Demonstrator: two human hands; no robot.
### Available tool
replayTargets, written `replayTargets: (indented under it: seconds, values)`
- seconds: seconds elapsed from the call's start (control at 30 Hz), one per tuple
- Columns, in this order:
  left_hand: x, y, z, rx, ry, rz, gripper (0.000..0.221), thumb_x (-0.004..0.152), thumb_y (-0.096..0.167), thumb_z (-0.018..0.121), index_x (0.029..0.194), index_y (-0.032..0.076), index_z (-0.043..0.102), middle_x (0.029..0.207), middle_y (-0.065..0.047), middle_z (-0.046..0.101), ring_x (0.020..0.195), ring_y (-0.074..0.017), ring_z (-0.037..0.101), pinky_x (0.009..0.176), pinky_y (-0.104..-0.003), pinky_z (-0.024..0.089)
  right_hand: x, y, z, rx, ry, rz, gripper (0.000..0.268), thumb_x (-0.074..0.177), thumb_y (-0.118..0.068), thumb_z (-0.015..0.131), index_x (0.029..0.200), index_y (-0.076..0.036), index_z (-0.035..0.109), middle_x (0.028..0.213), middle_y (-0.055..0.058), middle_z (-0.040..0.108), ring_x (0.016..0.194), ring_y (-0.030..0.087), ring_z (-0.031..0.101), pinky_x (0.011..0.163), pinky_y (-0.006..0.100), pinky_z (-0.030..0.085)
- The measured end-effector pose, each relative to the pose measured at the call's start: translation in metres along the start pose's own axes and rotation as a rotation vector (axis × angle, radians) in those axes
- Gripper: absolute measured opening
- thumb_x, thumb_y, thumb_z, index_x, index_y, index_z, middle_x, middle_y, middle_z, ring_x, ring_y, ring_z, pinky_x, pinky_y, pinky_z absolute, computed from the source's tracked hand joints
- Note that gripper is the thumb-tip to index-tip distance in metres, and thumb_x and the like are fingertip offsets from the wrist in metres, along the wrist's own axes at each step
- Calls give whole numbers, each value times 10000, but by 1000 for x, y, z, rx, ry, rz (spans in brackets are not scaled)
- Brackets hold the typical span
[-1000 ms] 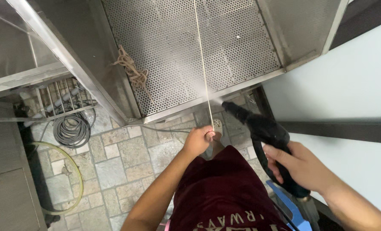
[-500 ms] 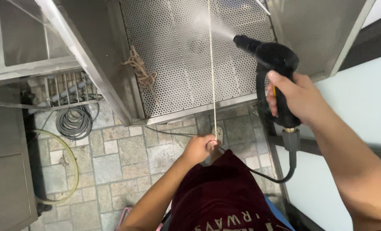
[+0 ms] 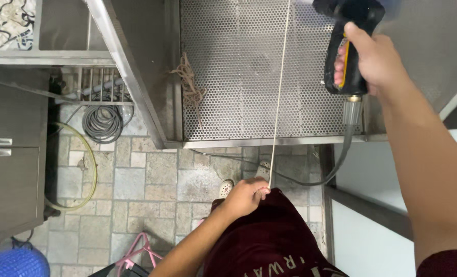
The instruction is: The person holds shoe laces and sprays them with a nozzle in a booth, then moves them to a sink to wash them by hand along with other shoe parts.
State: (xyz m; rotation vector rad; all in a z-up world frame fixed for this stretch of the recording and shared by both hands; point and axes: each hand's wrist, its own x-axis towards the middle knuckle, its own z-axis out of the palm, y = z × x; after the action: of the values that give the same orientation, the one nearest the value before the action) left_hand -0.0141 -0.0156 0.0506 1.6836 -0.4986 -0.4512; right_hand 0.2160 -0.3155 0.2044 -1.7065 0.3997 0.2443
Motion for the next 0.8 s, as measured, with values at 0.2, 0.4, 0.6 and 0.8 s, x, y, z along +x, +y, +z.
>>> replayTargets:
  seconds: [0.2,0.4,0.6,0.8]
  values:
    - [3,1,-2,-71,-11,-171,45,984,15,622,979,8,666,788,-86,702,696,-170,702,654,-301,566,73,52,-33,227,-88,-89,303,1097,-298,610,1128,3,605,971,114,681,802,237,727,760,418,633]
    - [-1,-12,2,-494,106,-444,133,1009,116,649,1005,-5,704,836,-32,735,787,-106,702,752,-261,590,140,189,-83,130,153,74,292,1037,-251,682,1126,24,636,943,115,700,740,208,694,654,361,588]
    - [22,15,10,-561,-31,-452,138,967,133,719,1024,8,737,886,-29,753,826,-111,695,760,-264,572,181,262,-120,-365,445,-498,349,1012,-183,768,1158,97,620,996,159,700,854,236,680,762,374,560]
    - [59,45,20,-300,-83,-301,121,898,163,781,957,58,766,904,-14,772,872,-129,715,853,-297,546,99,213,-30,-247,269,-348,269,977,-202,714,1095,27,641,865,88,725,710,158,686,625,300,544]
